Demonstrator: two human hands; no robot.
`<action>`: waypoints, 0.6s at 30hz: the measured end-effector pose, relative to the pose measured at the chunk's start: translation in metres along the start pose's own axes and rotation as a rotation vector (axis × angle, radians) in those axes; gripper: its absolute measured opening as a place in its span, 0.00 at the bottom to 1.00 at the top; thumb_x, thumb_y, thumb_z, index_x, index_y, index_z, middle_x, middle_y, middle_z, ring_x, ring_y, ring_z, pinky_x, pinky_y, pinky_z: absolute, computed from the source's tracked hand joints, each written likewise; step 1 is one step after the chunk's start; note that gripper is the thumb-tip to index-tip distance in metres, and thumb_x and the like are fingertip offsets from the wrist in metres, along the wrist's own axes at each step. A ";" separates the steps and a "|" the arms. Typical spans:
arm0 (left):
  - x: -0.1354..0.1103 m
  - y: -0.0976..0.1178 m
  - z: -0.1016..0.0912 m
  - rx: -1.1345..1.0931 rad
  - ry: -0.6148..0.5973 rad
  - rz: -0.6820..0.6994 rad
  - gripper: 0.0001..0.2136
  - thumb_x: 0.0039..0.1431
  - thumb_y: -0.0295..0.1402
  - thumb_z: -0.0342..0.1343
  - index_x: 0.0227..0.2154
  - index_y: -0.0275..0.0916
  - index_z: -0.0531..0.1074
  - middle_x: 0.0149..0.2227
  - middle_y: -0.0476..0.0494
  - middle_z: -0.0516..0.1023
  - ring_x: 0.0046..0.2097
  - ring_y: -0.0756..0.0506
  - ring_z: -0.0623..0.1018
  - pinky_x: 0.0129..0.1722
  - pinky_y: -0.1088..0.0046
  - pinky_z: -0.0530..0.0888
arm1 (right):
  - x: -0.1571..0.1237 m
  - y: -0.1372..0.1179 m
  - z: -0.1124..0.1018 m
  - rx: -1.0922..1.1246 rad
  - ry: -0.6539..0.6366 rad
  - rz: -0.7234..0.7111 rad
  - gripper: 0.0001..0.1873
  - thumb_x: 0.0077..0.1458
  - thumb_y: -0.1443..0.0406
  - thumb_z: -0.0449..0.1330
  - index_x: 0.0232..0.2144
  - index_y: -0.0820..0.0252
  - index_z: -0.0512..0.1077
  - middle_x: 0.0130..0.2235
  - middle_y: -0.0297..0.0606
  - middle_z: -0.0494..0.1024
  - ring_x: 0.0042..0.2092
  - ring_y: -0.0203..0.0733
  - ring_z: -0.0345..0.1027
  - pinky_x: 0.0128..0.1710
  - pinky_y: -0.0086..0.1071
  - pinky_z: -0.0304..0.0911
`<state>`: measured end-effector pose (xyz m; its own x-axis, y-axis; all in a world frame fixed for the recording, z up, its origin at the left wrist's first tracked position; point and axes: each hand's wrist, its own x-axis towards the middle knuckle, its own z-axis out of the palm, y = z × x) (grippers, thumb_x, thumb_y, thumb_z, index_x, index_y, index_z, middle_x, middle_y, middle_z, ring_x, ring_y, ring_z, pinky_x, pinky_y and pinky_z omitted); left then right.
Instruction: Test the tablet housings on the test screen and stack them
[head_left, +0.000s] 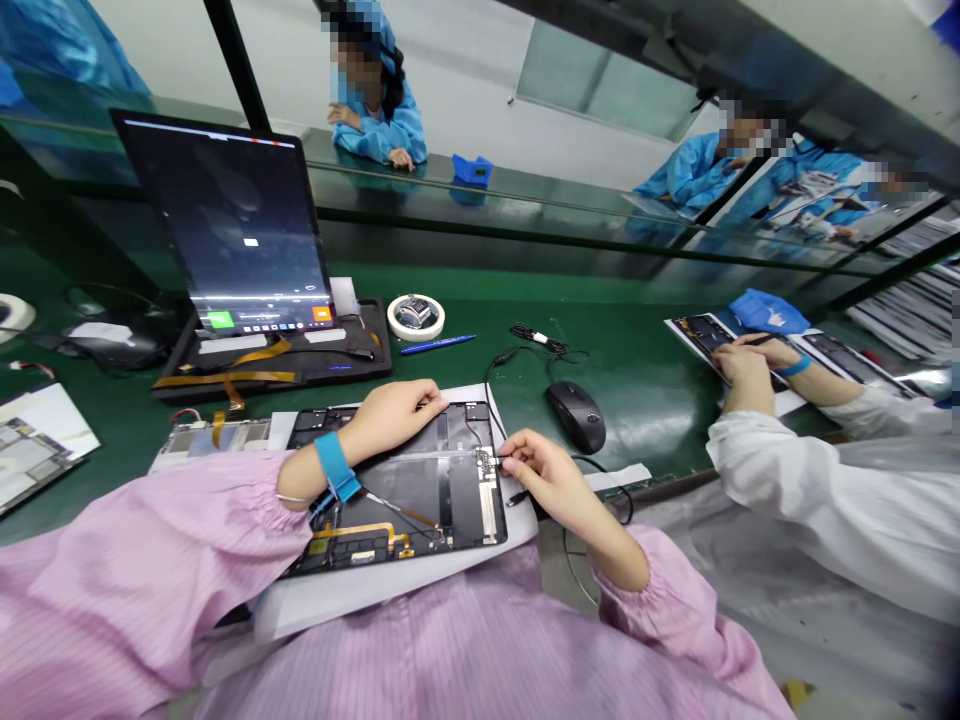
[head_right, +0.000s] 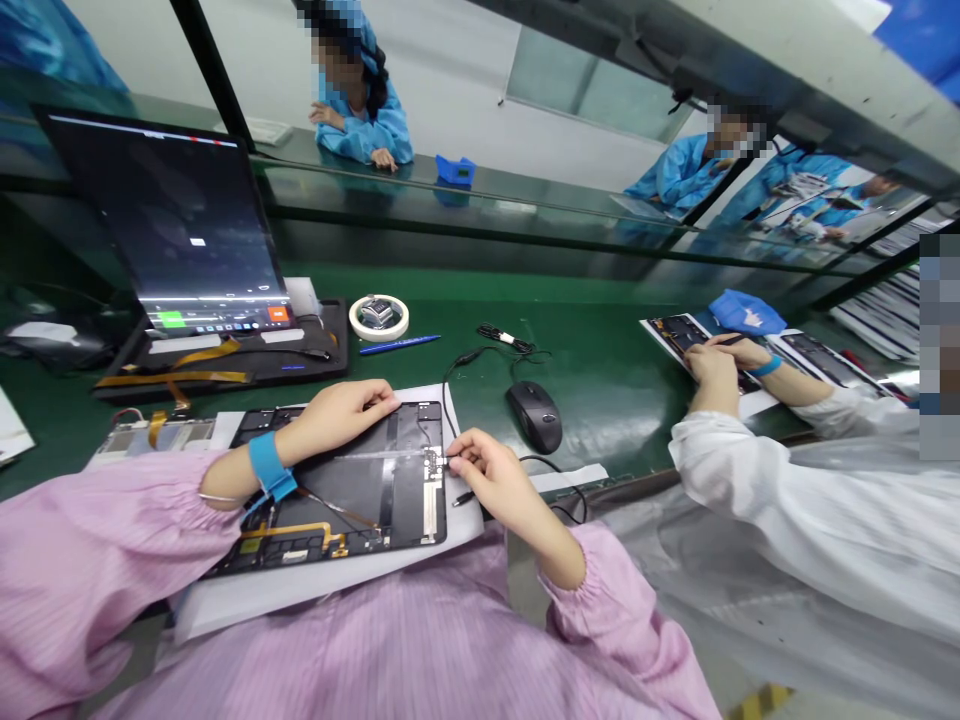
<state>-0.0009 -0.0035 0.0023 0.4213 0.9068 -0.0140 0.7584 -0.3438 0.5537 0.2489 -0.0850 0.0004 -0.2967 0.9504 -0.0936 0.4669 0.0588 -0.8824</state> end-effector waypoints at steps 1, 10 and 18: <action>0.000 0.000 0.000 0.000 0.001 -0.002 0.16 0.62 0.45 0.44 0.33 0.41 0.72 0.33 0.47 0.79 0.33 0.45 0.75 0.29 0.73 0.62 | -0.001 -0.003 0.002 -0.103 0.014 -0.025 0.07 0.59 0.61 0.55 0.38 0.57 0.67 0.31 0.35 0.72 0.33 0.38 0.67 0.33 0.31 0.63; 0.000 0.000 0.001 0.006 0.017 0.006 0.15 0.62 0.45 0.45 0.32 0.41 0.72 0.33 0.47 0.79 0.33 0.45 0.75 0.29 0.73 0.61 | -0.013 -0.013 0.032 -0.864 0.219 -0.338 0.16 0.60 0.67 0.49 0.49 0.67 0.63 0.38 0.48 0.74 0.37 0.48 0.68 0.37 0.42 0.66; 0.000 0.000 0.001 -0.012 0.032 0.003 0.14 0.62 0.44 0.46 0.32 0.41 0.73 0.33 0.47 0.79 0.33 0.46 0.75 0.29 0.74 0.62 | 0.003 0.030 -0.058 -0.856 0.726 -0.237 0.17 0.58 0.59 0.54 0.46 0.63 0.67 0.47 0.51 0.71 0.51 0.54 0.64 0.52 0.49 0.60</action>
<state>-0.0004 -0.0035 0.0012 0.4076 0.9131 0.0143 0.7509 -0.3440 0.5637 0.3102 -0.0631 0.0004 -0.0316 0.8233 0.5668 0.9596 0.1837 -0.2133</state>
